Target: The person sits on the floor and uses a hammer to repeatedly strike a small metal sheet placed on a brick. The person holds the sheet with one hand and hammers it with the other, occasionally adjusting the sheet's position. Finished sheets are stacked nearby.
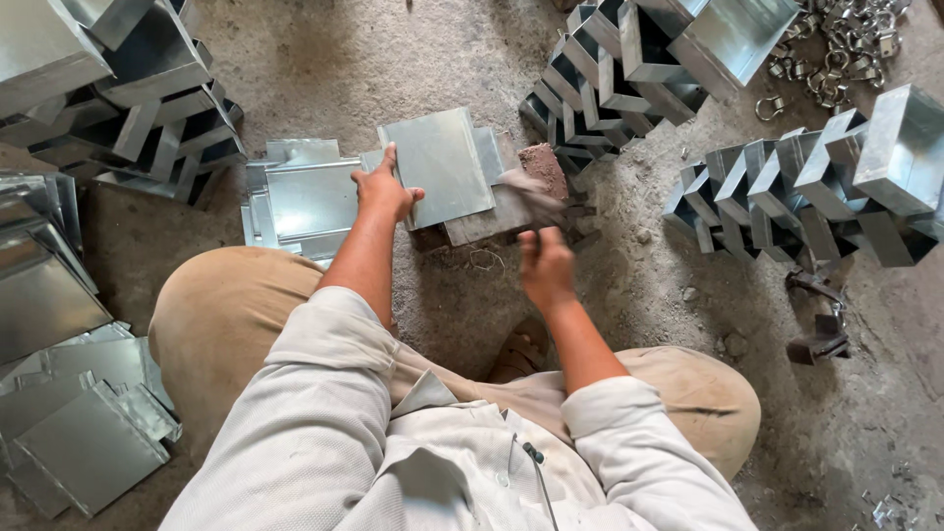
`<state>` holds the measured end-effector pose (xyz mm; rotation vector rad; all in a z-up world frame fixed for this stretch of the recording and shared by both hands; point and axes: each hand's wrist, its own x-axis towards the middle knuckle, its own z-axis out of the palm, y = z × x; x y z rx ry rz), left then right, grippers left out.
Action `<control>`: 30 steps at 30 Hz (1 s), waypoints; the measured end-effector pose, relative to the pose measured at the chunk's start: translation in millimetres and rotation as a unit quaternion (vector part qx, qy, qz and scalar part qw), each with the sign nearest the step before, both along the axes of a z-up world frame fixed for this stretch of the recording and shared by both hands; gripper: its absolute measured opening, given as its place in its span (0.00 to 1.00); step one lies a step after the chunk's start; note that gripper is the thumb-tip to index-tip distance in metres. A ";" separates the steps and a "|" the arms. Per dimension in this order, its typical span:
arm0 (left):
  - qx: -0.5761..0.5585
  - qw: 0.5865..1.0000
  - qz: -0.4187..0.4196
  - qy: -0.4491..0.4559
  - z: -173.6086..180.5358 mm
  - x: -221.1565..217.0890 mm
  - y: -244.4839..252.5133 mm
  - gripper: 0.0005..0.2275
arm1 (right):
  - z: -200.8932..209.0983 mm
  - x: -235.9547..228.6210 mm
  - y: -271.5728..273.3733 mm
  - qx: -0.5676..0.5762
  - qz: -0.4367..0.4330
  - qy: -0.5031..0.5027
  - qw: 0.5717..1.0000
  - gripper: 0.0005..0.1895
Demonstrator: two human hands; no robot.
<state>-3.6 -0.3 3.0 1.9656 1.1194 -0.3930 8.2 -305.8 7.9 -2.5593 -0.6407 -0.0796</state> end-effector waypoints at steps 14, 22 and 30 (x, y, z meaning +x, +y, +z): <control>0.004 0.999 -0.025 0.030 0.8 -2.5 -2.0 0.47 | 99.3 25.7 2.1 0.648 0.214 -0.112 0.722 0.11; 0.017 0.999 -0.042 0.016 -4.3 1.7 3.2 0.46 | 51.4 0.0 16.2 0.120 0.005 0.011 0.993 0.25; 0.028 0.997 -0.064 0.025 -12.6 -4.8 -0.8 0.46 | 116.6 2.0 13.9 0.555 0.119 -0.062 0.821 0.24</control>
